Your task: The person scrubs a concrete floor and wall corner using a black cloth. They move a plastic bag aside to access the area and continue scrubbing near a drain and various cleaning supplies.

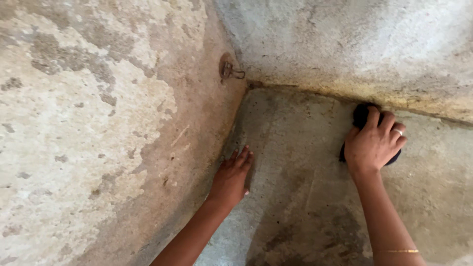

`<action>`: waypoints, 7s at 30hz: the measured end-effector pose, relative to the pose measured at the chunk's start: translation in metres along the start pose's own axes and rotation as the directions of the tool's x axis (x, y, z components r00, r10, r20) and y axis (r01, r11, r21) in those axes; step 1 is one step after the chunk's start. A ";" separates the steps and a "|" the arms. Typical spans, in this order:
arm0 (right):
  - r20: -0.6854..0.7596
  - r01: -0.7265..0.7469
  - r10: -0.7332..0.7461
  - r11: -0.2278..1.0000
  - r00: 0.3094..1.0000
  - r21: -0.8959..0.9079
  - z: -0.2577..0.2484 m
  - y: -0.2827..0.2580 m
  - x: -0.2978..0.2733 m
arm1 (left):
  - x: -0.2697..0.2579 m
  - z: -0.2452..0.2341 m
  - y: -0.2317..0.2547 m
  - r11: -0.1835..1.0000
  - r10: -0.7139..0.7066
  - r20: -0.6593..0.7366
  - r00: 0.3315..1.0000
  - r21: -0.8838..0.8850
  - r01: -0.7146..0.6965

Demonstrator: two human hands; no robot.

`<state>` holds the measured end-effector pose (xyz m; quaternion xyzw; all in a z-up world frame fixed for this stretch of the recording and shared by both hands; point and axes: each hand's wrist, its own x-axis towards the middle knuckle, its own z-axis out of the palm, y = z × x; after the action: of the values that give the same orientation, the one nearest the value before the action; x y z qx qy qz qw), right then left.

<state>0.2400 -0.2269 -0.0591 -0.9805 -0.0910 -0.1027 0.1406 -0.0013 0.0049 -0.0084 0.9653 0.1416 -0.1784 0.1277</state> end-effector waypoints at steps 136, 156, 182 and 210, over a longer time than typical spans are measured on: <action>0.431 0.818 -0.778 0.558 0.457 0.140 0.011 -0.202 -0.076 | -0.003 -0.036 -0.031 0.980 -0.060 -0.437 0.897 -0.198 -0.031; -0.018 0.632 -0.647 0.737 0.762 0.240 0.014 -0.155 -0.032 | 0.000 -0.017 -0.039 0.982 0.003 -0.508 0.861 -0.163 -0.100; 0.082 0.814 -0.870 0.486 0.487 0.319 -0.009 -0.113 -0.063 | 0.001 0.004 -0.026 0.988 0.135 -0.235 0.963 -0.041 -0.149; 0.181 0.782 -0.942 0.335 0.282 0.526 -0.026 -0.104 -0.101 | 0.002 0.007 -0.034 0.981 0.134 -0.146 0.980 -0.117 -0.152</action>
<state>0.1168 -0.1519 -0.0307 -0.7173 -0.6618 0.0886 0.1991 -0.0123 0.0348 -0.0223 0.9729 0.0911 -0.0925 0.1915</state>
